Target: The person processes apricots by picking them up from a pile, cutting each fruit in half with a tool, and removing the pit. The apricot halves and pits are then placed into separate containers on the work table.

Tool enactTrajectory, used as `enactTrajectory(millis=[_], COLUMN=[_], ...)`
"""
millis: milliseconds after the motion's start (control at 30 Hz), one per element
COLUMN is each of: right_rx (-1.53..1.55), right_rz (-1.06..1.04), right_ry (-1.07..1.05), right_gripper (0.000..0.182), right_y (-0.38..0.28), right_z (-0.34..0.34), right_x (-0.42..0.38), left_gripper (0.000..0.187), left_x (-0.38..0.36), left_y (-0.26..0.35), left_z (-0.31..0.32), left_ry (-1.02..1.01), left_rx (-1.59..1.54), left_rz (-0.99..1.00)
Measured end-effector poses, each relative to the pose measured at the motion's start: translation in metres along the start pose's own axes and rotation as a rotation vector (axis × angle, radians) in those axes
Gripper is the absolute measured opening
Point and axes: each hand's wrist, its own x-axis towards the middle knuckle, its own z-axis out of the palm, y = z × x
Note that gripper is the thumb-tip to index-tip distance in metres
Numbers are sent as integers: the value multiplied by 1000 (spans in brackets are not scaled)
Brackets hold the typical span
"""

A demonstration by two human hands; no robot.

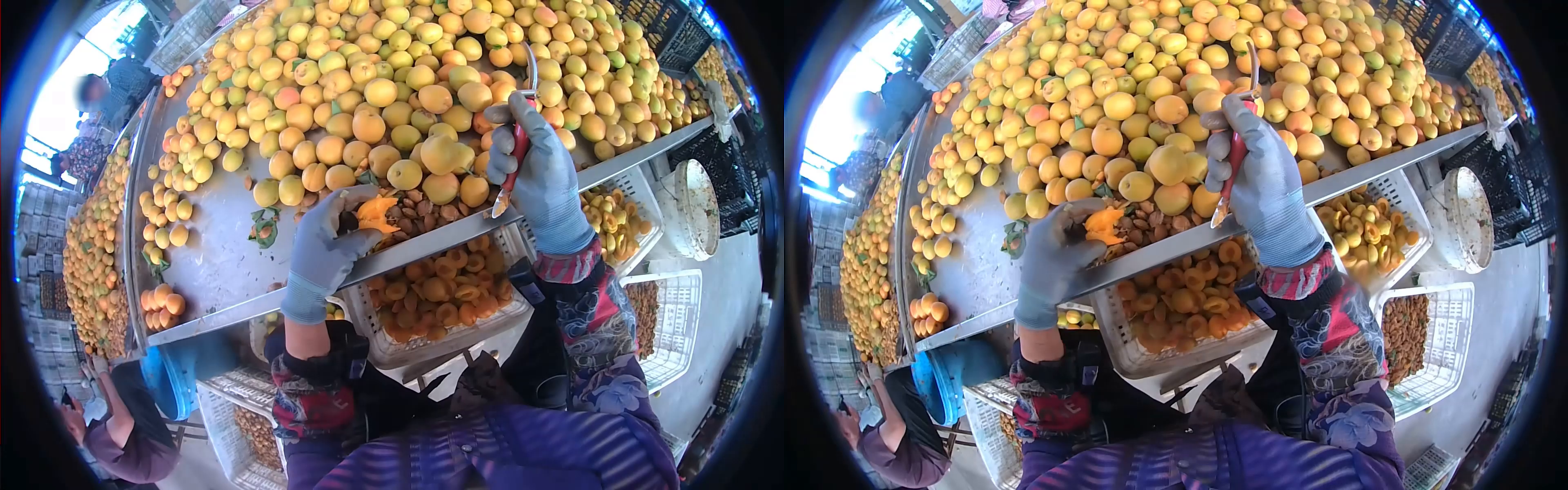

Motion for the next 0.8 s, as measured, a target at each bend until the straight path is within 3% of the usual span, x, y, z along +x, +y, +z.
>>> enactTrajectory(millis=[167, 233, 367, 433, 500, 567, 600, 667, 800], right_rx=[-100, -132, -183, -194, -211, -287, -289, -279, -339], right_rz=[-1, -17, -41, -55, -93, -124, -121, -131, -133], right_ry=[4, 22, 33, 37, 56, 56, 35, -8, -65], right_gripper=[31, 31, 33, 32, 31, 32, 32, 32, 32], right_y=[-2, -2, -3, -5, -6, -9, -9, -12, -14], right_z=[0, 0, -1, 5, 9, 9, 7, 8, 0], right_x=[-1, -2, -2, -4, -8, -10, -9, -11, -13], left_gripper=[42, 42, 42, 41, 46, 53, 53, 51, 45], left_x=[-1, 2, 16, 36, 55, 70, 74, 84, 83], left_y=[-2, -1, 19, 21, 12, 5, 5, 7, 5], left_z=[4, 1, 15, 30, 47, 61, 68, 75, 71], left_ry=[16, 60, 162, 185, 184, 262, 258, 159, 232], left_rx=[176, 461, 301, 200, 207, 632, 637, 881, 609], left_rz=[48, 149, 130, 279, 260, 422, 429, 214, 380])
